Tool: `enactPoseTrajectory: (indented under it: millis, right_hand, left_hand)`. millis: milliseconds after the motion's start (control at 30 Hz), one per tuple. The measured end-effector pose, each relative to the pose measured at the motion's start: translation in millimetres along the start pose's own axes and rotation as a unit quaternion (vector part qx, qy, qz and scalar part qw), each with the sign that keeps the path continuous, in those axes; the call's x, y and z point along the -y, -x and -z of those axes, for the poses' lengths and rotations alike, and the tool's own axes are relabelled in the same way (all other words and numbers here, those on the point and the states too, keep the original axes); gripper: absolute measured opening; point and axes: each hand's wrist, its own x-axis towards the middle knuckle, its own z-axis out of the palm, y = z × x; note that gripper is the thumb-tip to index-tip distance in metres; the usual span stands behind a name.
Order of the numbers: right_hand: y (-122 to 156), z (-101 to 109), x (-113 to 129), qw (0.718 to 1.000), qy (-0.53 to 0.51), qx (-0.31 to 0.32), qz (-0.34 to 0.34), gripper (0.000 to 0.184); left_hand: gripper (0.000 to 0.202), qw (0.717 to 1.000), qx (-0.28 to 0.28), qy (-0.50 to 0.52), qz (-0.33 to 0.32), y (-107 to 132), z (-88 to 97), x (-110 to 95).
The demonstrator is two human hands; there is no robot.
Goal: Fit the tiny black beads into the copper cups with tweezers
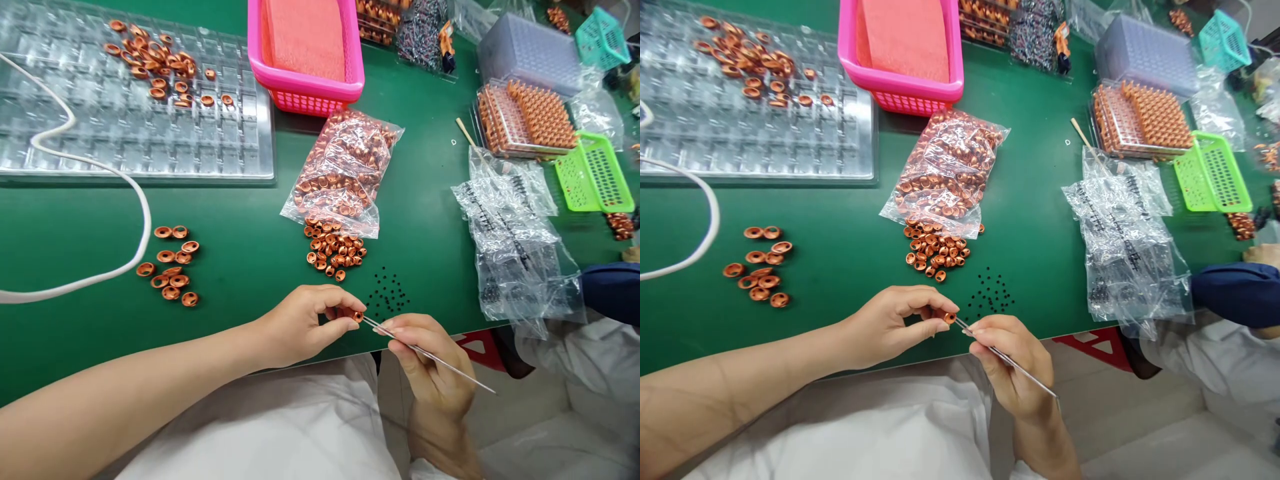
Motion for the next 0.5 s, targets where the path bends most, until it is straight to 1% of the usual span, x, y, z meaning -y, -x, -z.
enactPoseTrajectory:
  millis: [233, 500]
  right_hand:
    - [-1, 2, -5, 0.999, 0.001, 0.035, 0.026, 0.041]
    - [4, -3, -11, 1.0, -0.002, -0.003, 0.025, 0.033]
  left_hand:
    - [0.023, 1.0, 0.005, 0.01, 0.012, 0, 1.1, -2]
    - [0.027, 0.994, 0.024, 0.076, 0.072, -1, 1.1, 0]
